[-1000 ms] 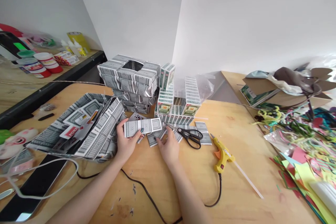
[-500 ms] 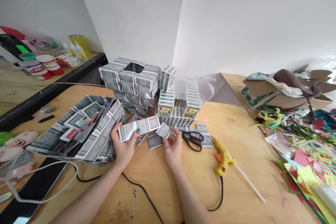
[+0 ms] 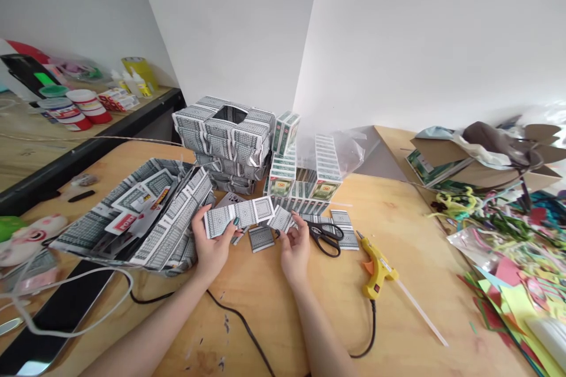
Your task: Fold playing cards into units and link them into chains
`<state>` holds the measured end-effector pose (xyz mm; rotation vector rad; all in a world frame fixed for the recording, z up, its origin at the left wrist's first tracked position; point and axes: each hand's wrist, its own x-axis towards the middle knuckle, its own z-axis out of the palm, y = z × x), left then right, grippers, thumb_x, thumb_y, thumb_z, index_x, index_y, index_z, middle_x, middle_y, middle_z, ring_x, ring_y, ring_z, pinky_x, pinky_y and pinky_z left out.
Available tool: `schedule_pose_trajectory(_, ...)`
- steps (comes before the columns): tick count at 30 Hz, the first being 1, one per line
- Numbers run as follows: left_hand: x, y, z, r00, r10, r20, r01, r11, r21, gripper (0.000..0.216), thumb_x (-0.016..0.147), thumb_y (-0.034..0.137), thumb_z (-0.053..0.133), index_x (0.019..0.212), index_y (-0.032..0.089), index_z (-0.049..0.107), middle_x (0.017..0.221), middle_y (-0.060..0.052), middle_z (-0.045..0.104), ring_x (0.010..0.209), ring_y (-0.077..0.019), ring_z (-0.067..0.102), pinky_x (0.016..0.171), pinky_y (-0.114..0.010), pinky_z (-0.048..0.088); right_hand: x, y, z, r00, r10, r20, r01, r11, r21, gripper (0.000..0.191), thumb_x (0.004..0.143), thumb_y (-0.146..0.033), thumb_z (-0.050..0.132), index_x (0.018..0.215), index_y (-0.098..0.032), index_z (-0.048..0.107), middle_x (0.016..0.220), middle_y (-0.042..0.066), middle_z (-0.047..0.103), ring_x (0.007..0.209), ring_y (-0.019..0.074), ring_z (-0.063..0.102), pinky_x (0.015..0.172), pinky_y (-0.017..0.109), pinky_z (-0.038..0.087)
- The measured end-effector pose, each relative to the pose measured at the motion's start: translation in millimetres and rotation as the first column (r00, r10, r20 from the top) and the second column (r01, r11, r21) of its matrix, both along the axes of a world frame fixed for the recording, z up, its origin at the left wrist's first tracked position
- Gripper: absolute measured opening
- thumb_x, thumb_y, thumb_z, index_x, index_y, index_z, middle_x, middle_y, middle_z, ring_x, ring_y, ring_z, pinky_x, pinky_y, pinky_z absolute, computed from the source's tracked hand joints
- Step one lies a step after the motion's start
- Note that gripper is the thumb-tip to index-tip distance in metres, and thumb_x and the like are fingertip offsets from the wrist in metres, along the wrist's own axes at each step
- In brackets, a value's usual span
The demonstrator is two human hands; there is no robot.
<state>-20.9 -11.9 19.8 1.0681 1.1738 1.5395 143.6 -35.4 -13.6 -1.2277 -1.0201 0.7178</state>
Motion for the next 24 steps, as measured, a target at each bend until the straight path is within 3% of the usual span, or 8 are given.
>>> schedule_pose_trajectory(8, -1.4, 1.6, -0.4, 0.999, 0.047, -0.014, -0.047, 0.999, -0.006, 0.067, 0.069, 0.033, 0.065, 0.123, 0.027, 0.026, 0.099, -0.006, 0.055, 0.059, -0.0142, 0.061, 0.059, -0.034, 0.056, 0.1, -1.0, 0.6, 0.999, -0.013, 0.034, 0.013, 1.0, 0.003, 0.043, 0.077, -0.027, 0.054, 0.117, -0.02, 0.04, 0.124, 0.015, 0.046, 0.083, 0.0177, 0.059, 0.073, 0.037, 0.051)
schedule_pose_trajectory(14, 0.2, 0.7, 0.6, 1.0, 0.012, -0.011, -0.012, 1.0, -0.014, 0.063, 0.068, 0.031, 0.065, 0.12, 0.028, 0.029, 0.112, -0.009, 0.05, 0.062, -0.014, 0.062, 0.059, -0.033, 0.056, -0.1, -0.8, 1.7, 1.0, -0.001, 0.021, 0.001, 1.0, 0.005, 0.043, 0.077, -0.027, 0.055, 0.117, -0.021, 0.041, 0.129, 0.015, 0.043, 0.077, 0.0155, 0.058, 0.071, 0.035, 0.051)
schedule_pose_trajectory(24, -0.9, 1.6, 4.0, 0.999, 0.042, -0.007, -0.042, 0.999, 0.0, 0.061, 0.069, 0.028, 0.064, 0.118, 0.027, 0.028, 0.104, -0.006, 0.053, 0.059, -0.0133, 0.061, 0.059, -0.033, 0.056, 0.1, -0.8, 0.9, 0.999, 0.004, -0.038, -0.004, 1.0, -0.009, 0.042, 0.076, -0.026, 0.056, 0.115, -0.021, 0.042, 0.132, 0.015, 0.04, 0.086, 0.0179, 0.059, 0.073, 0.036, 0.05)
